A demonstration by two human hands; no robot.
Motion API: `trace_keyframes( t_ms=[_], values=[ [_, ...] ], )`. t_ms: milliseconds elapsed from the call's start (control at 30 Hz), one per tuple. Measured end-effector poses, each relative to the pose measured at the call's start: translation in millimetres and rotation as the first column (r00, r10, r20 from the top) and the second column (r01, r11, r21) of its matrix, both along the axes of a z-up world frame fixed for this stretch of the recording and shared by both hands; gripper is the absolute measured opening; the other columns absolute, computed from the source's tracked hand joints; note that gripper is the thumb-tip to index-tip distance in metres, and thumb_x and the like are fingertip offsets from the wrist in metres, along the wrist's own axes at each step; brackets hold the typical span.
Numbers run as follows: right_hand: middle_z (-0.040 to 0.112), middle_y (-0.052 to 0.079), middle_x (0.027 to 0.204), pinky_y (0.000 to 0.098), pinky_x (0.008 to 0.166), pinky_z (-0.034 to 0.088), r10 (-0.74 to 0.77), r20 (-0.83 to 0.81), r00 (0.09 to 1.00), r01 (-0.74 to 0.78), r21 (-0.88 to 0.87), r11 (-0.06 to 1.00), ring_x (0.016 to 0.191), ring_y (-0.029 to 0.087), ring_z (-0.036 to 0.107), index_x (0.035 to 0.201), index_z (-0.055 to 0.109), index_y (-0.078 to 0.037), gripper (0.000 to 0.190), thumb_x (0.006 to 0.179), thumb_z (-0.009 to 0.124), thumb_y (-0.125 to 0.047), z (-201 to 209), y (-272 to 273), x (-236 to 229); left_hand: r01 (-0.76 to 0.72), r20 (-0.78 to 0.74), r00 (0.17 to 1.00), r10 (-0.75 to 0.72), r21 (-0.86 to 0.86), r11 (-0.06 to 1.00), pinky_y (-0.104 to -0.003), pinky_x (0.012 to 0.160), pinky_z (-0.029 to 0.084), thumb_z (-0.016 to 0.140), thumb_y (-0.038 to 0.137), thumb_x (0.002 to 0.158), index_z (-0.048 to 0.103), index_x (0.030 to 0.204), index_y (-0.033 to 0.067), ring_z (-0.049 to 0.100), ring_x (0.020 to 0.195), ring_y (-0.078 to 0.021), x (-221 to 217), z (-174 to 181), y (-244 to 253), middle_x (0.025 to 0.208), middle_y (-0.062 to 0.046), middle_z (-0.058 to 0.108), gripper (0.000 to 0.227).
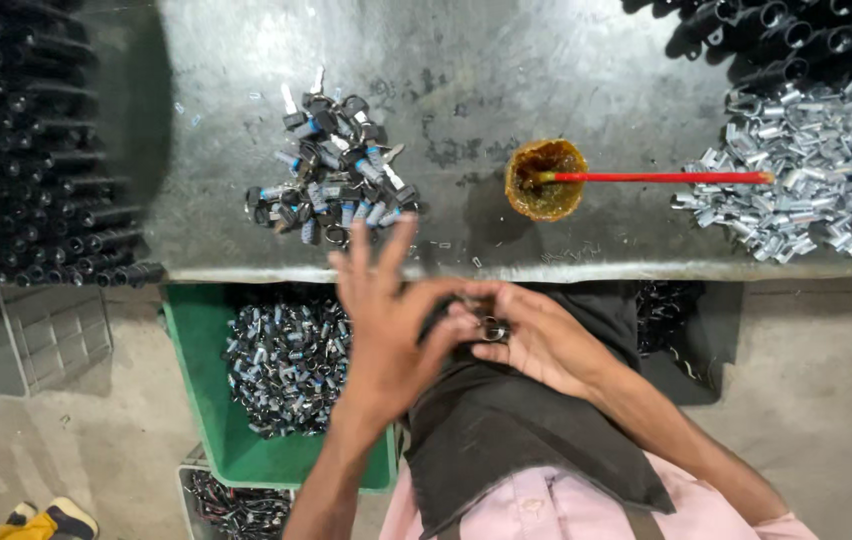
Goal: The person assembles small keychains by attaching metal rings to cylindrical components. They repeatedly pick up a component, attach a ring, and place the finished keychain into a green bin. The process is repetitive and performed by hand.
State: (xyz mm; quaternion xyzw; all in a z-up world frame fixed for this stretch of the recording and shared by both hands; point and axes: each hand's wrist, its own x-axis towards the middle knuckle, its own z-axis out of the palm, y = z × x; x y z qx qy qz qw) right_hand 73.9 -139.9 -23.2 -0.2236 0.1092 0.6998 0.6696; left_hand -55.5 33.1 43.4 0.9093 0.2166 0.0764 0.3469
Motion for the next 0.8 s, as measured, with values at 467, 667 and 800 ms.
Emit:
trace_keyframes(
  t_ms=[467,667,800],
  values=[
    [0.063,0.013,0.125,0.0339,0.086,0.054,0.159,0.427,0.890,-0.065,-0.226,0.972,0.110,0.021,0.065,0.144,0.049,0.000,0.044,0.102,0.056,-0.014,20,-30,19,-0.096,-0.199,0.961,0.194,0.417,0.904,-0.075,0.127,0.003,0.084,0.026,0.087,0.071,0.116,0.0168,0.011,0.158,-0.0468,45,-18,68,0.168,-0.014,0.028,0.032],
    [0.064,0.012,0.126,0.0342,0.088,0.054,0.184,0.396,0.900,-0.115,-0.191,0.975,0.113,0.021,0.065,0.144,0.048,-0.001,0.046,0.101,0.055,-0.016,16,-22,13,-0.096,-0.206,0.963,0.177,0.352,0.931,-0.077,0.116,0.002,0.088,0.034,0.074,0.071,0.100,0.0132,0.011,0.150,-0.0551,40,-22,38,0.162,-0.021,0.030,0.038],
    [0.064,0.013,0.126,0.0342,0.089,0.054,0.183,0.398,0.899,-0.112,-0.195,0.974,0.114,0.021,0.065,0.142,0.050,0.000,0.044,0.102,0.055,-0.016,16,-25,18,-0.220,-0.012,0.971,0.238,0.337,0.915,-0.075,0.119,0.006,0.085,0.032,0.089,0.070,0.117,0.0154,0.020,0.151,-0.0498,34,-24,66,0.159,-0.017,0.038,0.036]
  ],
)
